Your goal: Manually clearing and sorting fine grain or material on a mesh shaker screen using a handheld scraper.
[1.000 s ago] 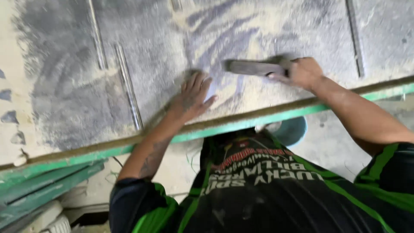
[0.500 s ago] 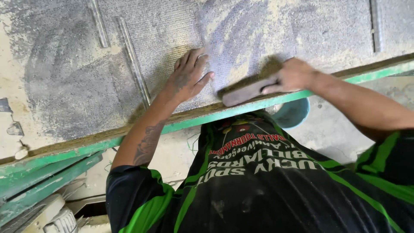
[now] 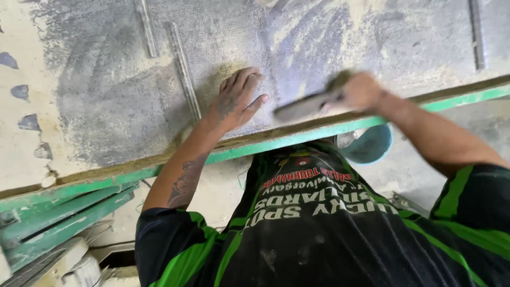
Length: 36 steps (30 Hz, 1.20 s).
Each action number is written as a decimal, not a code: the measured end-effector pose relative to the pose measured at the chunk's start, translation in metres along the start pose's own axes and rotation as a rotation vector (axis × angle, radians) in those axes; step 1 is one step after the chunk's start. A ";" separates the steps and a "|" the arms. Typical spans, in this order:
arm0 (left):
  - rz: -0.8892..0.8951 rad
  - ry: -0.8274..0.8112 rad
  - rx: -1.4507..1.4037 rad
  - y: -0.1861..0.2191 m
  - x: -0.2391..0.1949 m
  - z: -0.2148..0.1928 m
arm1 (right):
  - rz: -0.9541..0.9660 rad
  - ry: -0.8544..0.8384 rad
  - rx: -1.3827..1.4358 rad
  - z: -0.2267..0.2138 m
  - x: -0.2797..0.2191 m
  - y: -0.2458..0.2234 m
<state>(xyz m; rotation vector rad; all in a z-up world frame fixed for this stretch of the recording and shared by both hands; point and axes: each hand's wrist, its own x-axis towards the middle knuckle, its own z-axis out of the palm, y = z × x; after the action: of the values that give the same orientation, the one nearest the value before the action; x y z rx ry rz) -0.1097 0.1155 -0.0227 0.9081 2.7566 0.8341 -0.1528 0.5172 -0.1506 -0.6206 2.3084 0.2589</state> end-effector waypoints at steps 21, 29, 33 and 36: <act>-0.344 0.294 0.050 0.019 -0.102 -0.035 | 0.557 0.017 0.166 -0.065 0.012 0.090; -0.412 0.278 -0.040 0.034 -0.088 -0.021 | -0.057 0.243 0.643 -0.064 -0.003 -0.105; -0.346 0.237 0.020 0.015 -0.099 -0.027 | -0.263 0.059 0.196 -0.074 -0.018 -0.129; -0.494 0.226 0.125 0.009 -0.121 -0.037 | 0.048 0.230 0.245 -0.033 0.009 -0.056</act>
<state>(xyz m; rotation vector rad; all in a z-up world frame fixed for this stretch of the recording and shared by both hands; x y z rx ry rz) -0.0170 0.0342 0.0069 0.1227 3.0459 0.7119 -0.1495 0.4542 -0.1333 -0.4927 2.5262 -0.0780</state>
